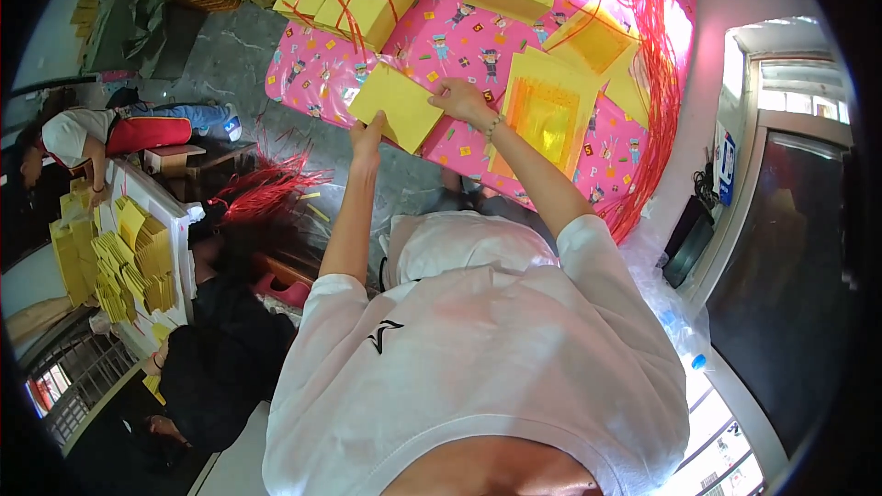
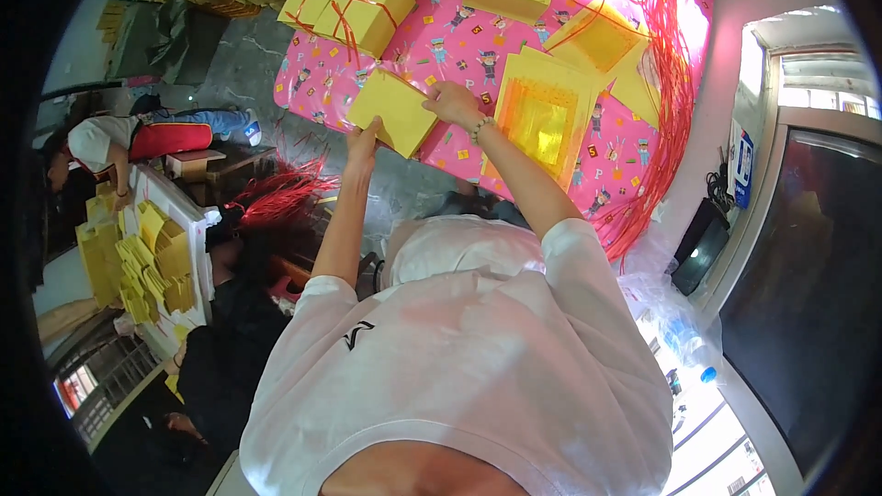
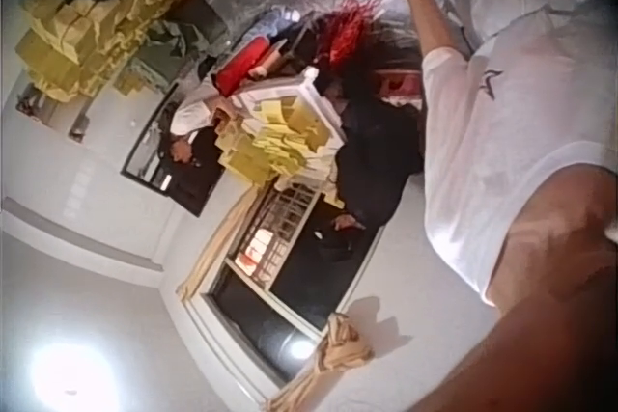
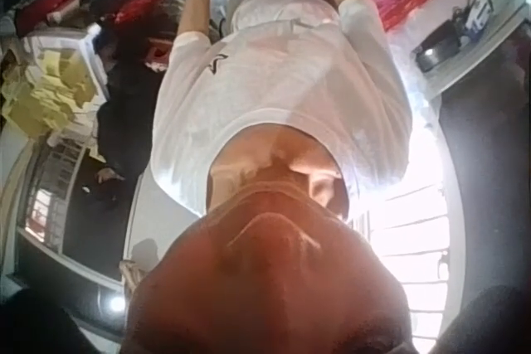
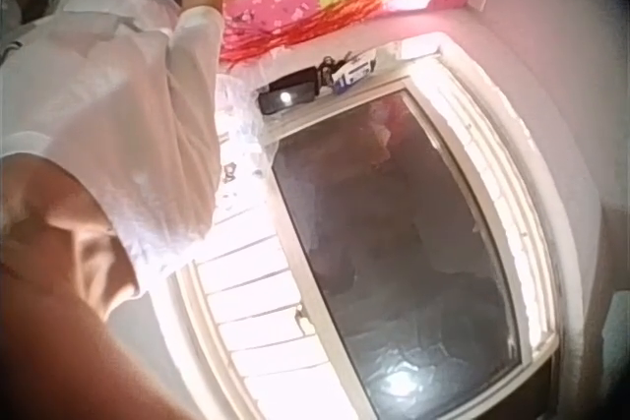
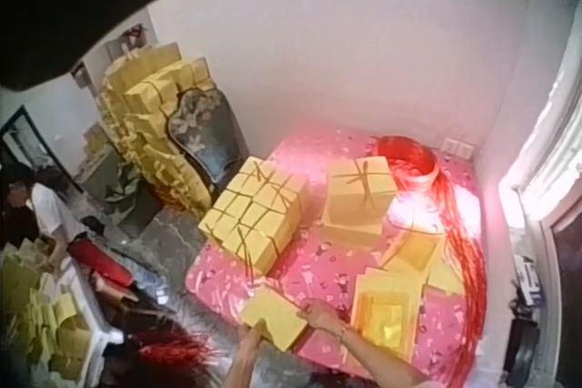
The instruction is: Stacking and organizing yellow paper bundles tied with red ribbons.
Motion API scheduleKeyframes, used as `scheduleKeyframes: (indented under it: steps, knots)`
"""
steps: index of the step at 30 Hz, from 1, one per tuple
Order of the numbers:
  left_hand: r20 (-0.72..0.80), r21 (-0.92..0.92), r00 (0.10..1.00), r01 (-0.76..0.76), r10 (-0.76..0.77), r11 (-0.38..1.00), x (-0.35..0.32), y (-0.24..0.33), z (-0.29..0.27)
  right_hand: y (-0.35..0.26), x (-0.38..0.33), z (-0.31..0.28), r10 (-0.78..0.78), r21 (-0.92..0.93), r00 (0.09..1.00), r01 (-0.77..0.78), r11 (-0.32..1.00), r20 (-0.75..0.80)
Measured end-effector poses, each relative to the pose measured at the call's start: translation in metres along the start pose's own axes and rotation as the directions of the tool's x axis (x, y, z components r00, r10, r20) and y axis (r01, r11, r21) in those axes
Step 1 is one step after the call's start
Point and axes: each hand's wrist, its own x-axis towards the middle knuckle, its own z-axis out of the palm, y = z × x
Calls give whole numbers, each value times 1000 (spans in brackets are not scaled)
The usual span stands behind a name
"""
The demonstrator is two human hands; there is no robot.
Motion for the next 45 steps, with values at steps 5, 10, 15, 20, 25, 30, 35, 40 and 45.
scheduleKeyframes:
  steps: [5, 10, 15, 20, 25, 30, 35, 40, 45]
  knots:
    - [4, 50, 1000, -12, 12, 999, -2, 2, 0, -12, -6, -6, 45, -67, 999, -44, 997, 14]
    - [-21, 53, 999, -23, 24, 998, -4, 4, 5, -15, -11, -1, 113, -87, 991, -118, 989, -69]
    - [-35, 74, 998, -55, 58, 996, -2, 1, 5, -15, -11, 1, 176, -68, 982, -181, 981, -65]
    - [-86, 133, 995, -44, 56, 990, 0, -2, 3, -6, -30, -18, 14, 108, 976, 9, 994, -217]
    - [-142, 196, 987, -52, 80, 979, -1, -1, 11, 8, -113, -71, -76, 195, 897, 177, 965, -436]
    - [-171, 360, 968, -112, 184, 926, 2, -1, 10, 53, -186, -71, 48, 215, 838, 84, 973, -544]
    - [-228, 564, 941, -81, 249, 822, -4, 12, 17, 61, -229, -65, 128, 181, 788, -21, 983, -602]
    - [-324, 870, 686, -54, 651, 489, -25, 23, 27, 49, -244, -67, -186, -348, 860, 10, 937, -475]
    - [63, 862, 716, -390, 696, 323, -22, 34, 8, 57, -245, -60, -191, -455, 891, -20, 890, -412]
